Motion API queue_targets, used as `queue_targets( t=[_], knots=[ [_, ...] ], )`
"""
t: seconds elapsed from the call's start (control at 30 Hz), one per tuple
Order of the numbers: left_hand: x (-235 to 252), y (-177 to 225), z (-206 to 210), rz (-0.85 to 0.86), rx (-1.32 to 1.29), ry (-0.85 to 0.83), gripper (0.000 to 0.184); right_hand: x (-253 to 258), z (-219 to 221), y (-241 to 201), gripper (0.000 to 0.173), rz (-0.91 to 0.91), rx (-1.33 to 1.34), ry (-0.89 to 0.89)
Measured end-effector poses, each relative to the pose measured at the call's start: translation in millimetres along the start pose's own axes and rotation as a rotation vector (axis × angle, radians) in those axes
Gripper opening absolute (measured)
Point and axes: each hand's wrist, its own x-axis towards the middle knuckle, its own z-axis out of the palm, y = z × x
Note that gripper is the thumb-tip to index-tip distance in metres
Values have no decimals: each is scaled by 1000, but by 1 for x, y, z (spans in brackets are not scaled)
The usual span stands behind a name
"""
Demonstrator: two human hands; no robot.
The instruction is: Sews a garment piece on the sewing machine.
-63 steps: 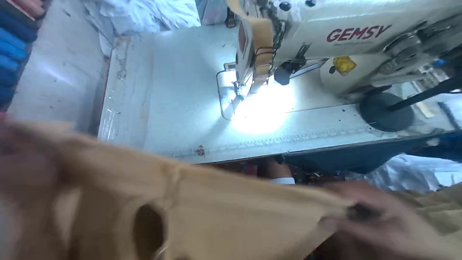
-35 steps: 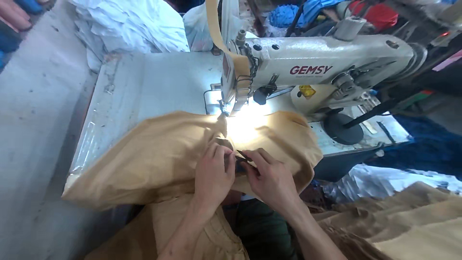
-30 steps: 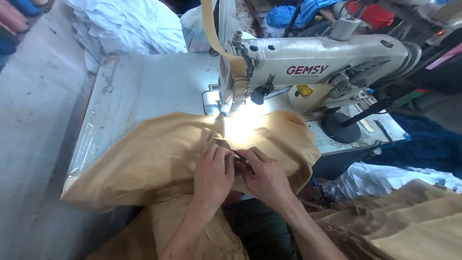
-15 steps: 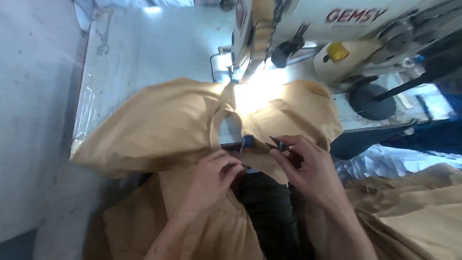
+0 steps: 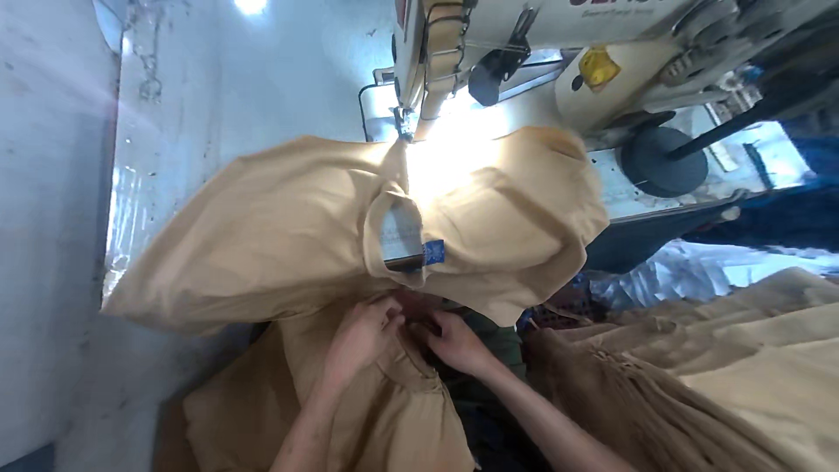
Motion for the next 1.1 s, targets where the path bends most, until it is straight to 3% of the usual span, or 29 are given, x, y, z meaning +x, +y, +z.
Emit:
queue_targets(
  t=[0.13,0.23,0.3,0.4,0.5,0.57,0.63,0.73,0.8,0.93,1.0,1.1],
  knots=[
    [-53,-33,-4,-57,-187,-324,50,-25,-28,-31,37,-306,-108,-80],
    [-92,-40,-27,89,-413,-497,45,-43,-73,-62,31,-486,-149,-4],
    [-101,-20,-55,322,-379,-283,41,-45,-100,-80,31,-558,-173,150],
    [-72,34,-102,637,-153,310,34,-27,-131,-104,28,-574,-330,500],
    [1,68,-137,868,34,784,21,8,-151,-117,27,-477,-502,800],
    [61,72,-144,1015,94,992,13,27,-160,-121,29,-320,-579,847],
    [103,69,-137,974,186,989,16,41,-165,-117,33,-176,-646,856],
    [116,71,-117,640,414,739,38,47,-182,-103,35,-180,-702,929],
    [108,76,-106,462,501,638,58,47,-201,-96,36,-229,-708,857],
    [97,83,-99,292,516,607,90,56,-221,-84,35,-401,-723,781],
    [98,84,-102,288,462,612,93,55,-220,-83,35,-400,-727,805],
    [98,72,-106,332,401,613,77,54,-211,-87,35,-299,-740,873]
  ],
)
